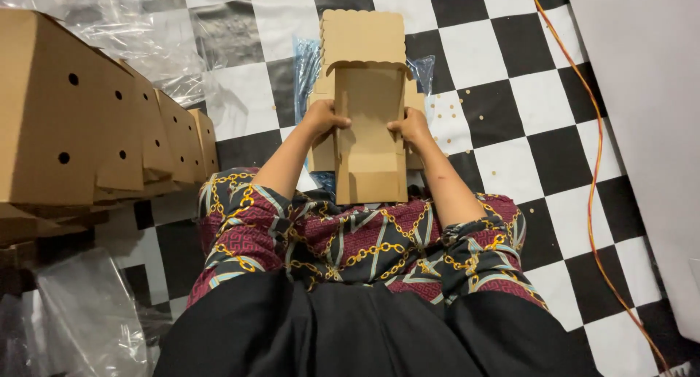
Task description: Assembling cardboard boxes by folding flat sheets and tucking in flaps
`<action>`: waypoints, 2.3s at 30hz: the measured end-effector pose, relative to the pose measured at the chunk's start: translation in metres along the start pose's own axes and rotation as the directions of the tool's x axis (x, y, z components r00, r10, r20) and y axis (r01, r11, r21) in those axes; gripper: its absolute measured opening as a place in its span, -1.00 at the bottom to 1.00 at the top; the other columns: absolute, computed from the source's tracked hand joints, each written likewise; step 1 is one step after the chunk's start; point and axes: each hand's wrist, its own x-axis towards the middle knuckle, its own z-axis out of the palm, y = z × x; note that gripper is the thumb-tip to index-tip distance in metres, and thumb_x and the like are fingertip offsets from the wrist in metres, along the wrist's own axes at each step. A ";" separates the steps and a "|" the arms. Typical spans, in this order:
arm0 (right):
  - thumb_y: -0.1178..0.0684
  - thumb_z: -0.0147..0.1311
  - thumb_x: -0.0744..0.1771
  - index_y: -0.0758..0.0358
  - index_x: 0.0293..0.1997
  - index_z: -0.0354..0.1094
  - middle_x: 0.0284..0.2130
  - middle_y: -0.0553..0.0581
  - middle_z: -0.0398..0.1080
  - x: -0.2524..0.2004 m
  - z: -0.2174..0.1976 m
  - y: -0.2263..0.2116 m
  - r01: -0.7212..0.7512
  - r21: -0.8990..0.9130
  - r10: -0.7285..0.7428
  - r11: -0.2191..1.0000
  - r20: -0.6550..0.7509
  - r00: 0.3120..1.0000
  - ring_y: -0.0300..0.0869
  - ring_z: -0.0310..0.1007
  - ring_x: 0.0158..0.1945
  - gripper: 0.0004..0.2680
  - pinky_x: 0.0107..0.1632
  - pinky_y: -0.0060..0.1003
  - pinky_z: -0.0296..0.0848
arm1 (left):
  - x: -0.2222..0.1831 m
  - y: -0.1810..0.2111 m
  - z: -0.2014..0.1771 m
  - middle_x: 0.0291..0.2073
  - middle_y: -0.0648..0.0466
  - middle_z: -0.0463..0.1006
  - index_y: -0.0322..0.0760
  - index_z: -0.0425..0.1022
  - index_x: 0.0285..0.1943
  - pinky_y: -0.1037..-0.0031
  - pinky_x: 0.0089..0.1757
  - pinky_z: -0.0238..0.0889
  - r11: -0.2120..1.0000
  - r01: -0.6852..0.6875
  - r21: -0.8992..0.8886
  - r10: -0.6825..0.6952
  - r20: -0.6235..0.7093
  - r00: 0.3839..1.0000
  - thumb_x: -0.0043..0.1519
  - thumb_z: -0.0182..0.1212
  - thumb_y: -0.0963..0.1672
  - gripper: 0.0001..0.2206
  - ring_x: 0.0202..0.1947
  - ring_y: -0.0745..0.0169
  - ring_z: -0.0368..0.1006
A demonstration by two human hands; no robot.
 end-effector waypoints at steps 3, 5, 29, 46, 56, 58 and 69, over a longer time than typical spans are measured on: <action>0.10 0.47 0.16 0.35 0.08 0.45 -0.13 0.31 0.55 0.028 0.018 0.022 -0.009 0.186 0.017 0.982 -0.039 0.999 0.13 0.53 0.06 -0.57 0.05 -0.09 0.52 | 0.034 -0.027 -0.006 -0.28 -0.13 0.67 -0.30 0.66 -0.07 0.15 -0.09 0.47 0.952 -0.079 0.296 0.092 -0.032 0.995 -0.08 0.56 -0.17 -0.63 -0.10 -0.21 0.60; 0.17 0.30 0.21 0.50 0.07 0.42 -0.13 0.46 0.51 0.029 0.015 0.029 0.051 0.133 -0.047 0.990 -0.036 0.998 0.28 0.48 0.07 -0.65 0.10 0.03 0.48 | 0.039 -0.031 0.000 -0.26 -0.14 0.66 -0.33 0.66 -0.07 0.14 -0.06 0.46 0.912 -0.125 0.390 0.144 -0.020 0.989 -0.08 0.54 -0.19 -0.63 -0.08 -0.22 0.59; -0.01 -0.23 0.40 -0.40 0.44 0.09 0.13 0.08 0.23 0.002 -0.012 0.030 0.708 -0.690 -0.488 0.153 0.570 0.661 0.05 0.28 0.09 -0.60 -0.07 0.01 0.28 | -0.079 0.027 -0.007 0.05 0.16 0.39 0.41 0.36 0.35 0.20 -0.14 0.15 -0.210 -0.402 0.891 0.412 0.453 0.790 0.24 0.01 -0.06 -0.54 -0.09 0.13 0.29; -0.11 -0.24 0.40 -0.45 0.32 0.22 0.05 0.02 0.23 0.012 -0.004 0.072 0.670 -0.723 -0.639 0.169 0.437 0.632 0.07 0.33 0.18 -0.69 -0.07 -0.06 0.40 | -0.079 0.042 0.031 0.42 0.13 0.23 0.43 0.23 0.47 -0.11 0.11 0.06 -0.161 -0.399 0.903 0.232 0.428 0.874 0.36 -0.15 -0.08 -0.52 0.24 -0.02 0.16; -0.25 0.02 0.29 -0.34 0.02 0.48 -0.06 0.00 0.41 0.036 -0.002 0.059 0.433 -0.540 -0.345 0.722 0.262 0.901 0.05 0.44 0.08 -0.76 0.02 -0.09 0.46 | -0.052 0.038 0.039 0.51 0.21 0.13 0.45 0.34 0.38 -0.37 0.24 -0.11 0.115 -0.354 0.928 0.142 0.337 0.931 0.39 -0.11 0.02 -0.63 0.46 -0.10 0.05; -0.41 0.20 0.17 -0.22 -0.13 0.55 -0.14 -0.02 0.52 0.037 -0.004 0.060 0.108 -0.288 -0.066 0.952 0.152 0.986 0.02 0.52 0.02 -0.68 0.03 -0.12 0.44 | -0.046 0.030 0.025 0.46 0.27 0.21 0.45 0.49 0.26 -0.31 0.24 -0.04 0.255 -0.332 0.908 0.168 0.297 0.940 0.37 -0.08 0.11 -0.67 0.45 -0.03 0.10; 0.03 0.32 0.25 0.29 0.38 0.15 0.17 0.28 0.25 0.045 0.025 0.007 0.179 -0.603 -0.402 0.778 -0.257 0.879 0.18 0.27 0.23 -0.45 0.16 0.23 0.38 | 0.015 -0.044 0.013 -0.27 -0.09 0.67 -0.13 0.70 -0.13 0.02 -0.05 0.42 0.915 -0.100 0.392 0.229 -0.299 0.926 0.15 0.29 -0.01 -0.77 -0.06 -0.21 0.57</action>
